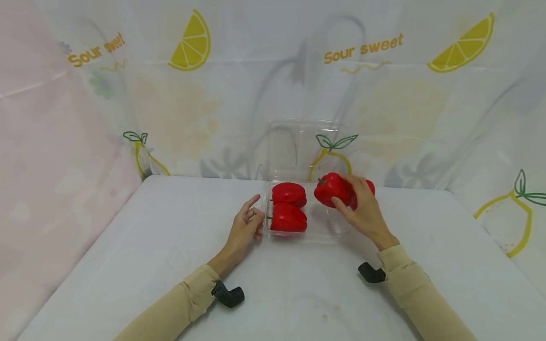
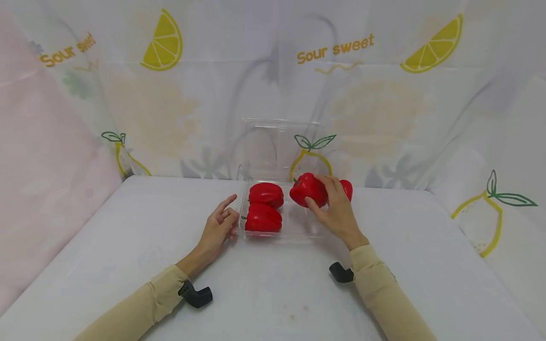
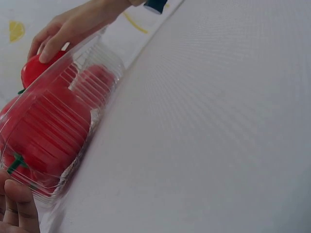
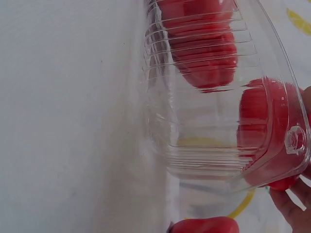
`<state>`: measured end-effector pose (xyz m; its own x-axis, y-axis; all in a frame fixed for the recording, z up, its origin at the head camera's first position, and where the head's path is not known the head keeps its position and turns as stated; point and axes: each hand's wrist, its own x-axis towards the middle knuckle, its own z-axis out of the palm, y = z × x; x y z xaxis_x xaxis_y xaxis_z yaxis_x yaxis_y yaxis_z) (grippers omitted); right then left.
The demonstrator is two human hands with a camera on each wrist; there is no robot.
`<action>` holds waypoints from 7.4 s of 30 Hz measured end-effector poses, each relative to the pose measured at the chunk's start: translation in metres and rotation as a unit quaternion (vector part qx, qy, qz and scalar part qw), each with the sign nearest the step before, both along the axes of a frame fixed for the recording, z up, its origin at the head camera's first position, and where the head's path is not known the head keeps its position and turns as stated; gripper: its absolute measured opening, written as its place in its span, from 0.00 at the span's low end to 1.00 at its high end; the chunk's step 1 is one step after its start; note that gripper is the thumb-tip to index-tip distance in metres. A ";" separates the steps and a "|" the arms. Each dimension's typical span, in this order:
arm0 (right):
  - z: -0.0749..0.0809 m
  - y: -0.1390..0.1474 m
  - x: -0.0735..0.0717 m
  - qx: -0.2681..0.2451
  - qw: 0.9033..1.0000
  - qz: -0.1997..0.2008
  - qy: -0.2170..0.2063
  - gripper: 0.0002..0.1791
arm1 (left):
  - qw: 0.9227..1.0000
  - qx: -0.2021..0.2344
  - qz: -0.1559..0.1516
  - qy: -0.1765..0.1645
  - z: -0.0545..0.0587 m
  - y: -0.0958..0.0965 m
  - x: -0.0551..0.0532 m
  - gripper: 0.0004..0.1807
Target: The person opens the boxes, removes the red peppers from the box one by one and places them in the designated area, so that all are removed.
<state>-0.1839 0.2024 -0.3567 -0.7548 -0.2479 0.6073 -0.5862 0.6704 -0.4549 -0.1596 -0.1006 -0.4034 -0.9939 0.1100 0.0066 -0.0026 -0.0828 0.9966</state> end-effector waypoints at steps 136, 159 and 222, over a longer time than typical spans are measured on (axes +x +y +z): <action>0.015 0.095 0.007 -0.126 0.940 -0.216 -0.233 0.34 | 0.999 -0.019 0.002 0.035 -0.006 0.001 0.000 0.25; -0.004 0.104 -0.005 -0.139 0.922 -0.207 -0.296 0.36 | 1.000 -0.002 -0.018 0.023 0.014 0.000 0.007 0.27; -0.038 0.107 -0.018 -0.296 0.857 -0.322 -0.272 0.32 | 1.000 -0.005 -0.015 0.026 0.010 0.000 0.005 0.28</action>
<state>-0.2019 0.3096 -0.3952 -0.8312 0.5559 -0.0022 0.2250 0.3329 -0.9157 -0.1546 -0.1008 -0.3935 -0.9886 0.1396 0.0563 0.0465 -0.0725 0.9963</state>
